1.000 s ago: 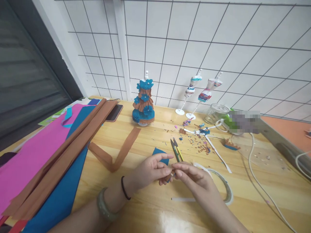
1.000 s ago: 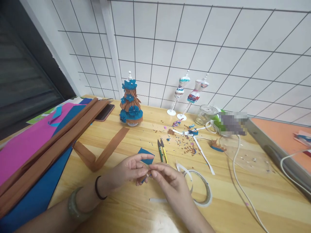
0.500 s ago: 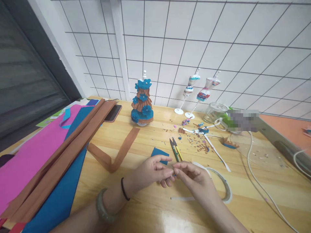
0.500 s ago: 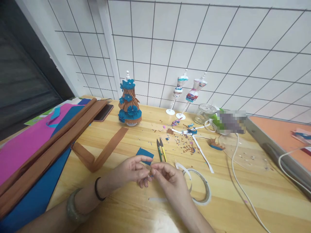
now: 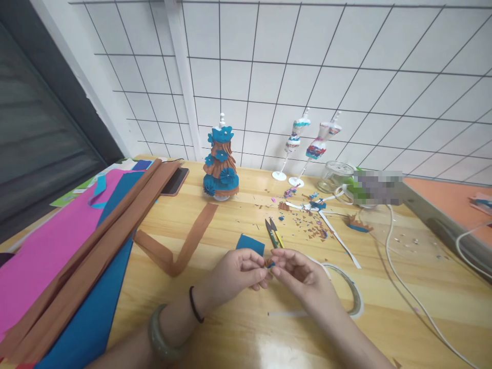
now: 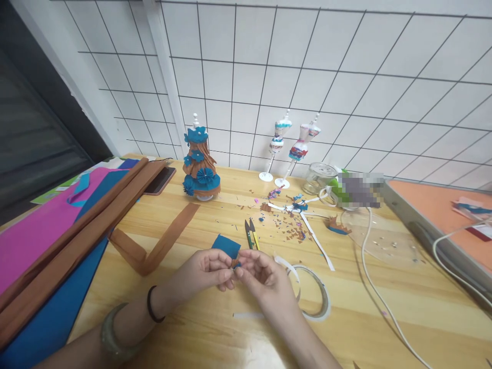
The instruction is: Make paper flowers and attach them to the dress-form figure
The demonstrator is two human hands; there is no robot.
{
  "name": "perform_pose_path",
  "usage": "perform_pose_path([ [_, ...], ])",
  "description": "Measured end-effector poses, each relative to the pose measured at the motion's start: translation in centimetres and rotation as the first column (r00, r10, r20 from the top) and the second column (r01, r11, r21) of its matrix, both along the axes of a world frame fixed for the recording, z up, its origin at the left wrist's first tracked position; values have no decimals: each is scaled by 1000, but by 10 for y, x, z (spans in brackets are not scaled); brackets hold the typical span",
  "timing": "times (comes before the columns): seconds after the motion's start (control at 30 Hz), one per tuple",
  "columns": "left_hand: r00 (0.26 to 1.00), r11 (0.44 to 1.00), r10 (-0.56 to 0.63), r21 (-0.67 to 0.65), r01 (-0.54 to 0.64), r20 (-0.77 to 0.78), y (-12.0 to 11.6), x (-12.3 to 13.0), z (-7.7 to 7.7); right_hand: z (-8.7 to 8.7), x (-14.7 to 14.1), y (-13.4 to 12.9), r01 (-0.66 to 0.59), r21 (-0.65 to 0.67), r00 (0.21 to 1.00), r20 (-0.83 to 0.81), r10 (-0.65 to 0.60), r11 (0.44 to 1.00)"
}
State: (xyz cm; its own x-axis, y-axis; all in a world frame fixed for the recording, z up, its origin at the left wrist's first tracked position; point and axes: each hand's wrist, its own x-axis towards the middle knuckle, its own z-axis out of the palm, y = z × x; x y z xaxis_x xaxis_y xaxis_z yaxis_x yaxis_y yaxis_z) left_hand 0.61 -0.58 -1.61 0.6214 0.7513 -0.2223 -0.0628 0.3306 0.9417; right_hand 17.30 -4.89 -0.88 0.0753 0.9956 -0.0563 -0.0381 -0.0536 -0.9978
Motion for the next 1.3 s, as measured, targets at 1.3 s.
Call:
perform_pose_path([
  [1.3, 1000, 999, 7, 34, -8, 24, -1, 0, 4, 5, -7, -3, -43, -8, 990, 136, 44, 999],
])
